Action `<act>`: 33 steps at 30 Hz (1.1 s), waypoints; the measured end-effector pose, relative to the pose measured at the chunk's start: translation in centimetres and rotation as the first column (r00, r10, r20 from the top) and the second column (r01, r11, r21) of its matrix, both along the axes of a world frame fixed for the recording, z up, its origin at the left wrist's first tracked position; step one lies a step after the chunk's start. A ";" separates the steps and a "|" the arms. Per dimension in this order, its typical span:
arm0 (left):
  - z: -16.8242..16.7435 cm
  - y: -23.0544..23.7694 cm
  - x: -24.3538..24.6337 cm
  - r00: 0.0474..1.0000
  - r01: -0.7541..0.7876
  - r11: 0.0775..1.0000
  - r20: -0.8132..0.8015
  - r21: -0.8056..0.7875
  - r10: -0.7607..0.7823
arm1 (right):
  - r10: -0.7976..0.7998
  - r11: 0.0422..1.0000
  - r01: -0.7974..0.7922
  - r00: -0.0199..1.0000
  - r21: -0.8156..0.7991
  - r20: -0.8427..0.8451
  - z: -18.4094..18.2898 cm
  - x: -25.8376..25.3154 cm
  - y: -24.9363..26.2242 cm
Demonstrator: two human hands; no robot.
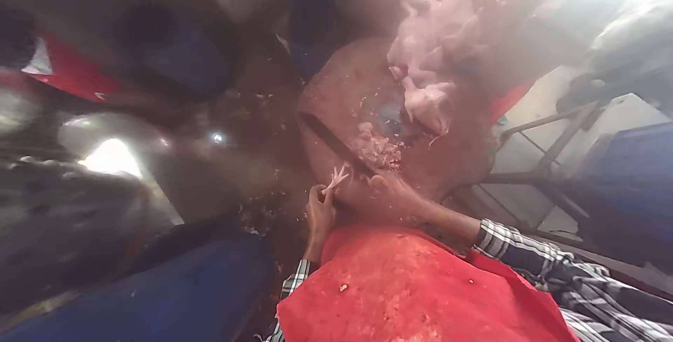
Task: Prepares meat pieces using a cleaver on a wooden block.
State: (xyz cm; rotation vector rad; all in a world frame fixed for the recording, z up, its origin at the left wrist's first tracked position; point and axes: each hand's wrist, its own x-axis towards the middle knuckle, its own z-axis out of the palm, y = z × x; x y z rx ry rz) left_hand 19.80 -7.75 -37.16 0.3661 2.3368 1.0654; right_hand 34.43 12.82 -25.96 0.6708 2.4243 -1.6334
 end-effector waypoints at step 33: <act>18.2 17.4 -17.1 0.848 0.527 0.805 -0.105 0.272 -0.519 | -0.308 0.944 0.329 0.889 -0.006 0.338 -6.5 6.0 4.9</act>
